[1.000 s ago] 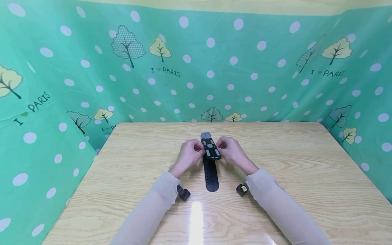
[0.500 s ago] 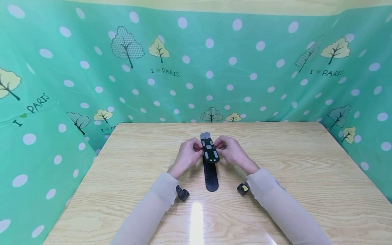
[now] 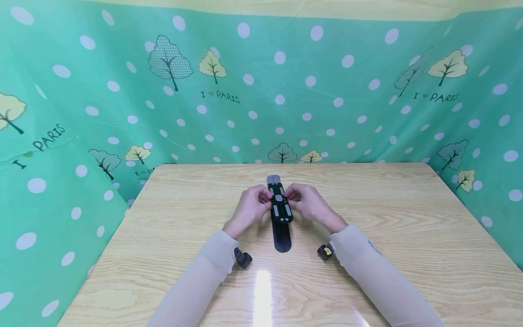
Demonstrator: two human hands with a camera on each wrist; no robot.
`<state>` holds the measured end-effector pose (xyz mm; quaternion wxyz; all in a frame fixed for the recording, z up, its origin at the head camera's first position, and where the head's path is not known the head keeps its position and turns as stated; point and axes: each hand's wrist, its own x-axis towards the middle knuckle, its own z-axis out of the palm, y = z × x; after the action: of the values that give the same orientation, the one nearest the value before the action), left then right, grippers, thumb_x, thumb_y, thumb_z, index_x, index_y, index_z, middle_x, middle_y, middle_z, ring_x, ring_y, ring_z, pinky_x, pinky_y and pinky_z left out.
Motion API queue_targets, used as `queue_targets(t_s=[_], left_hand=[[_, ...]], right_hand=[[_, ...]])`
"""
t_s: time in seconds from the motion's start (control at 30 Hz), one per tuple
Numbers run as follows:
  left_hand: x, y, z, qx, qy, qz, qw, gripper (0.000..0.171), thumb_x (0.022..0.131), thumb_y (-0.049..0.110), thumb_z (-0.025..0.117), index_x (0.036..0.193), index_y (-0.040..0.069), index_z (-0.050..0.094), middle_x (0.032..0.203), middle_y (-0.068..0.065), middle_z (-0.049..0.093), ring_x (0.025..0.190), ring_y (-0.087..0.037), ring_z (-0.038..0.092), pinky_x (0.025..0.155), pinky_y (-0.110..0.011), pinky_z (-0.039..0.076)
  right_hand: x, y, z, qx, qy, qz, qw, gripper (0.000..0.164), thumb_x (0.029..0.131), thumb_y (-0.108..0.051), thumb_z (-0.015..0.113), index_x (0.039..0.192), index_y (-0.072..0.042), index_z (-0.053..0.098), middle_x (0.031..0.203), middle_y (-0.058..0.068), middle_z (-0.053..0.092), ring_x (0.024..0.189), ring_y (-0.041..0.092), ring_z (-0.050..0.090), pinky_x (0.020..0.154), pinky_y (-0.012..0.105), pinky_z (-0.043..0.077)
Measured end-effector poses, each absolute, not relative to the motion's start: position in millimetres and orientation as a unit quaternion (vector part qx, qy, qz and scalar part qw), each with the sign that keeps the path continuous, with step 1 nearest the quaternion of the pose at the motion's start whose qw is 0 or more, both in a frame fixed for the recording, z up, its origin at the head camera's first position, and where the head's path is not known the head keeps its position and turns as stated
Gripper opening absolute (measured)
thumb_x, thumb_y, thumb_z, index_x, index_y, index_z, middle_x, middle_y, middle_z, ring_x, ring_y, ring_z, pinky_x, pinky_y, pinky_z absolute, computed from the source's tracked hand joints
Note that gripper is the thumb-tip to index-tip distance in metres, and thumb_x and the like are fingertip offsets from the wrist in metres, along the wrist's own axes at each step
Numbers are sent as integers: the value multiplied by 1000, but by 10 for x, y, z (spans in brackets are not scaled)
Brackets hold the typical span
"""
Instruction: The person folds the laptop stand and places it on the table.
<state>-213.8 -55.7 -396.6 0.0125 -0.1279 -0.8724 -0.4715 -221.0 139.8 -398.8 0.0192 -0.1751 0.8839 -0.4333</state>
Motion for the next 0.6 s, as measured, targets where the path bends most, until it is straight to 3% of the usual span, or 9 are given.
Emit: queue_targets(t_s=[0.6], left_hand=[[-2096,-626,-3990,-185,-896,-402,-46,20,74,1,76,88,9,64,83,0,67,76,-11,61,75,-27,51]], right_hand=[[-2145,1428,-3952,-231,891,-382,81,25,80,2,72,102,-7,65,90,0,65,85,19,63,80,32,52]])
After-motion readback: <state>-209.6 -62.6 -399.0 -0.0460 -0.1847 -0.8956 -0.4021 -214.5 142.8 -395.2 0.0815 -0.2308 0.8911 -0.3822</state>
